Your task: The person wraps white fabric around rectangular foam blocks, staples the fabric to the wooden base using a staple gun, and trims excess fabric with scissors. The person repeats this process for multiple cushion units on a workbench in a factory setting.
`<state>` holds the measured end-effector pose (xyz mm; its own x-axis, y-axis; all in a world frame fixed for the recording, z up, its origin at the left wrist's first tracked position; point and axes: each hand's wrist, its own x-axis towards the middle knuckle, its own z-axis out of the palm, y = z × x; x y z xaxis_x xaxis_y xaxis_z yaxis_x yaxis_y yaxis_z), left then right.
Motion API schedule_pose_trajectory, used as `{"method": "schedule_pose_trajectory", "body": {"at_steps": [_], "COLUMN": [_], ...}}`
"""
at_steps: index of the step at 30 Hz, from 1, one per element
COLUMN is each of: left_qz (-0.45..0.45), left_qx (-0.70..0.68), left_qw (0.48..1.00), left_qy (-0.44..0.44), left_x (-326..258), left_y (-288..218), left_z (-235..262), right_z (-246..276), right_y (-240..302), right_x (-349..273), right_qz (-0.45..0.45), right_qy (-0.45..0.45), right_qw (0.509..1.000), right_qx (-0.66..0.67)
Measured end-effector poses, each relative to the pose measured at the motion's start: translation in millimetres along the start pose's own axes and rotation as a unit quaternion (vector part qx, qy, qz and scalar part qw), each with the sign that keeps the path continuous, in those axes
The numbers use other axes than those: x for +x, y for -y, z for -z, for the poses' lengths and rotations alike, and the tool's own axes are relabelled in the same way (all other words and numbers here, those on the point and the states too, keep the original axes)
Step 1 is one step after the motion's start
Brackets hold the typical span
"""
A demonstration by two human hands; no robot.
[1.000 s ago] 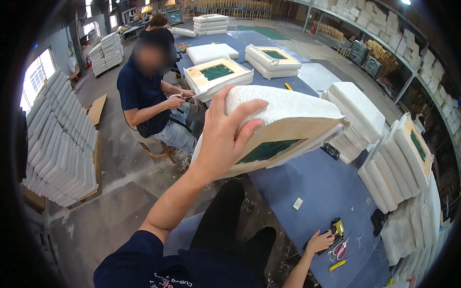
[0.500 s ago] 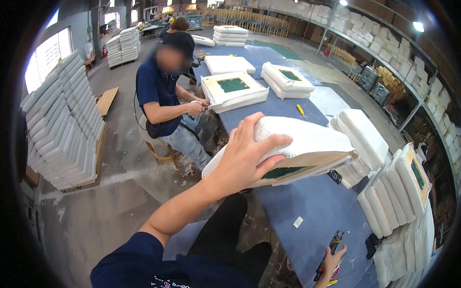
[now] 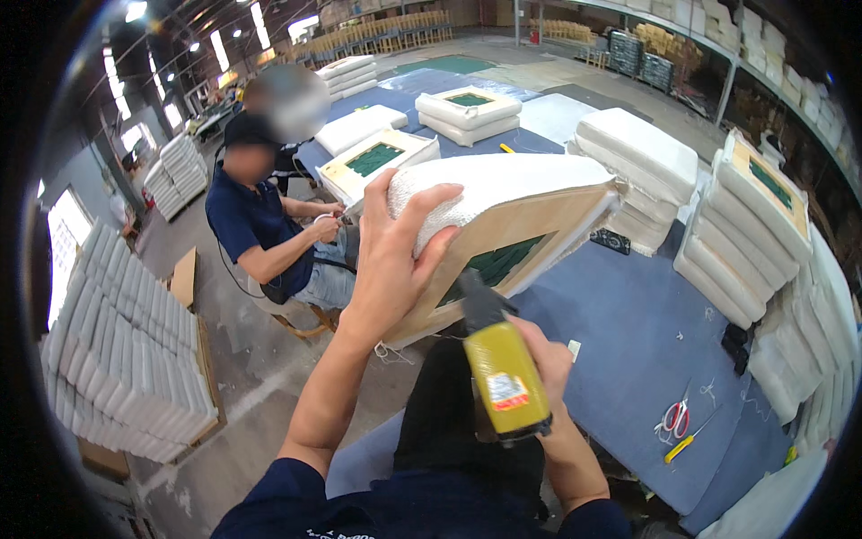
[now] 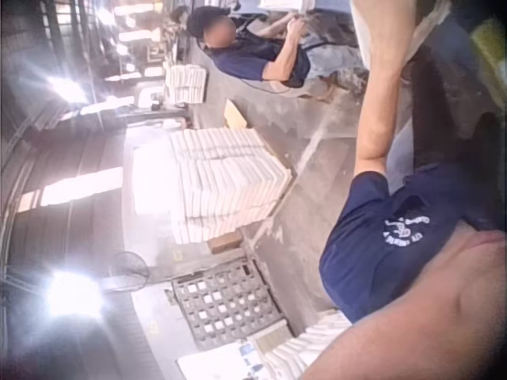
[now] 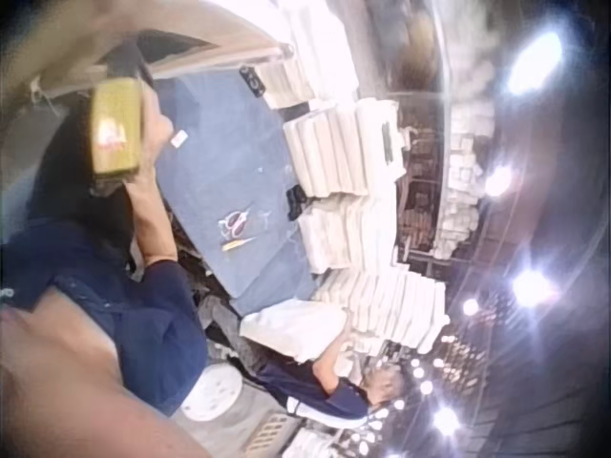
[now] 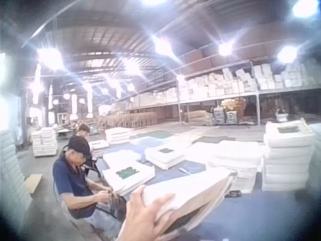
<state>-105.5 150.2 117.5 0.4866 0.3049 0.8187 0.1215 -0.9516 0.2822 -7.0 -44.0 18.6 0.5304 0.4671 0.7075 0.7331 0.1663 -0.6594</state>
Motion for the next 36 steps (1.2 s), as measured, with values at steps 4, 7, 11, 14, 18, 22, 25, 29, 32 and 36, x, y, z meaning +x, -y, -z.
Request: {"method": "schedule_pose_trajectory", "body": {"at_steps": [4, 7, 11, 14, 18, 22, 25, 29, 32, 36], "left_qz": [0.007, -0.009, -0.011, -0.013, -0.011, -0.005, -0.008, 0.000, 0.006, 0.006], "left_qx": [-0.001, 0.001, -0.016, -0.033, -0.027, -0.034, -0.033, -0.026, 0.020, -0.027], "left_qw": [1.000, 1.000, 0.999, 0.999, 0.999, 0.999, 0.999, 1.000, 1.000, 1.000], "left_qy": [0.015, 0.024, 0.030, 0.028, 0.040, 0.039, 0.036, 0.012, 0.024, 0.001], "left_x": [-2.8, -4.7, -7.3, -6.7, -4.7, -3.0, -3.0, 2.9, 7.4, 13.4], "left_y": [-4.3, -5.6, -5.6, -1.8, -4.3, -9.5, -9.9, -3.9, 2.1, 24.3], "left_z": [3.9, 5.4, 5.9, 2.4, 1.4, 7.6, 3.8, 0.7, -1.2, -1.4], "right_z": [-9.6, -10.6, -6.6, -2.2, -1.9, 1.8, -0.6, -10.1, -10.0, 55.9], "right_y": [17.5, 10.8, 14.2, 16.2, 14.9, 15.3, 11.5, -13.5, -20.2, -60.7], "right_x": [36.7, 33.7, 39.2, 42.1, 42.8, 45.0, 47.4, 48.2, 29.2, -16.9], "right_qz": [0.058, 0.020, 0.058, 0.050, 0.040, 0.055, 0.024, -0.003, -0.137, -0.254], "right_qy": [0.062, 0.091, 0.090, 0.114, 0.089, 0.101, 0.111, 0.132, 0.100, 0.076], "right_qw": [0.996, 0.993, 0.991, 0.989, 0.993, 0.992, 0.990, 0.985, 0.965, 0.934], "right_qx": [0.020, 0.071, 0.082, 0.083, 0.071, 0.050, 0.086, 0.109, 0.202, 0.239]}}
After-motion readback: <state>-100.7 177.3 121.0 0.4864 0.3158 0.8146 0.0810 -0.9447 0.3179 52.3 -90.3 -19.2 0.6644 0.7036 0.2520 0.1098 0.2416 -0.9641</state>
